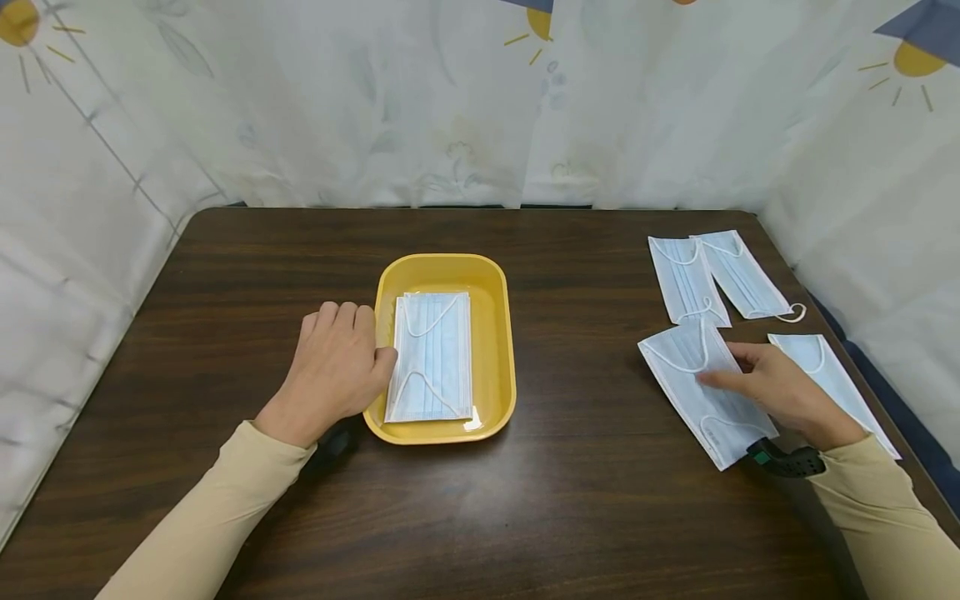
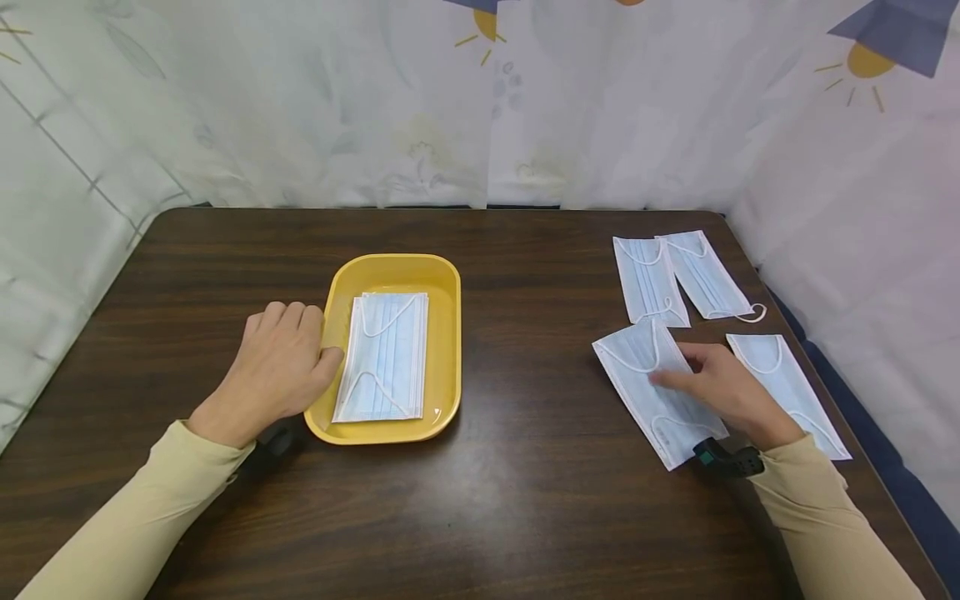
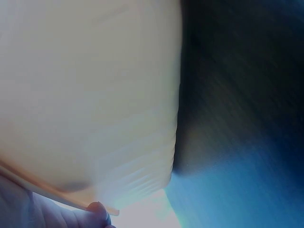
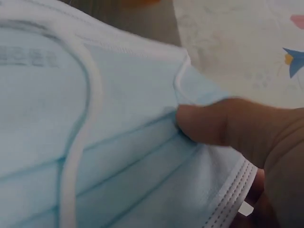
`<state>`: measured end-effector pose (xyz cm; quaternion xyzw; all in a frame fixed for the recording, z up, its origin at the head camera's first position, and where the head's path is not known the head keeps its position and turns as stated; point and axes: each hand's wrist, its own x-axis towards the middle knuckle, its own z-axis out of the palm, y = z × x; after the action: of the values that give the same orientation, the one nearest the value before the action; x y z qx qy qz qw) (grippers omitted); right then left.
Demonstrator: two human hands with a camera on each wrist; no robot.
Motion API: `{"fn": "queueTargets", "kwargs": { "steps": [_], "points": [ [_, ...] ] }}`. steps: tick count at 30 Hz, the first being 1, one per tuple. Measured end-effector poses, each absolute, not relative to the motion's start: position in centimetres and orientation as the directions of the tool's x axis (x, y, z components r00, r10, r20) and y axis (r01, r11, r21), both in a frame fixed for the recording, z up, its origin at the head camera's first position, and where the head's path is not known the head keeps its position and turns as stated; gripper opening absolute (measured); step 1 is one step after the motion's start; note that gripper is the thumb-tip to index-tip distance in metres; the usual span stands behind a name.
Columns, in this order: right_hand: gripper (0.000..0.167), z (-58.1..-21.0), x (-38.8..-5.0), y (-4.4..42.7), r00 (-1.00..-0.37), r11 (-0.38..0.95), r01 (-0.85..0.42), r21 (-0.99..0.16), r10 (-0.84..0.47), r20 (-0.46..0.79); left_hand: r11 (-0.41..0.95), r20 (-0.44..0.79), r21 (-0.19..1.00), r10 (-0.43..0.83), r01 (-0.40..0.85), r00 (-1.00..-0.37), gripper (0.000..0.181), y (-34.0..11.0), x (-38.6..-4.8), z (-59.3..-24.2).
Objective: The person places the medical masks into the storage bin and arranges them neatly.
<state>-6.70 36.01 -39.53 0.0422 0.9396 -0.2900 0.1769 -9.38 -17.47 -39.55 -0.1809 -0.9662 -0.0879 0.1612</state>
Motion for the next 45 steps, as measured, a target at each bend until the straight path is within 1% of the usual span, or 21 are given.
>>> {"fn": "queueTargets", "kwargs": {
  "steps": [6, 14, 20, 34, 41, 45],
  "points": [
    [0.061, -39.4, -6.7, 35.4, -0.92, 0.777, 0.205, -0.595, -0.054, -0.387, 0.918, 0.346, 0.114, 0.322, 0.38, -0.881, 0.019, -17.5, -9.4, -39.4],
    [0.057, -39.3, -7.1, 35.0, -0.891, 0.664, 0.287, -0.69, -0.08, -0.447, 0.918, 0.337, 0.123, 0.318, 0.376, -0.886, 0.018, -17.4, -9.2, -39.3],
    [0.052, -39.0, -7.6, 34.3, -0.892, 0.675, 0.262, -0.69, -0.104, -0.44, 0.923, 0.327, 0.125, 0.309, 0.365, -0.893, 0.018, -17.5, -9.2, -39.4],
    [0.054, -38.4, -8.7, 32.3, -0.902, 0.682, 0.236, -0.692, -0.111, -0.417, 0.926, 0.298, 0.127, 0.306, 0.355, -0.904, 0.018, -17.4, -9.3, -39.5],
    [0.051, -37.9, -9.4, 31.5, -0.91, 0.658, 0.238, -0.714, -0.105, -0.4, 0.929, 0.287, 0.126, 0.3, 0.347, -0.91, 0.018, -17.3, -9.3, -39.4],
    [0.054, -37.8, -9.7, 30.9, -0.913, 0.634, 0.252, -0.731, -0.095, -0.398, 0.93, 0.286, 0.127, 0.299, 0.346, -0.91, 0.019, -17.4, -9.3, -39.4]
  ]
}}
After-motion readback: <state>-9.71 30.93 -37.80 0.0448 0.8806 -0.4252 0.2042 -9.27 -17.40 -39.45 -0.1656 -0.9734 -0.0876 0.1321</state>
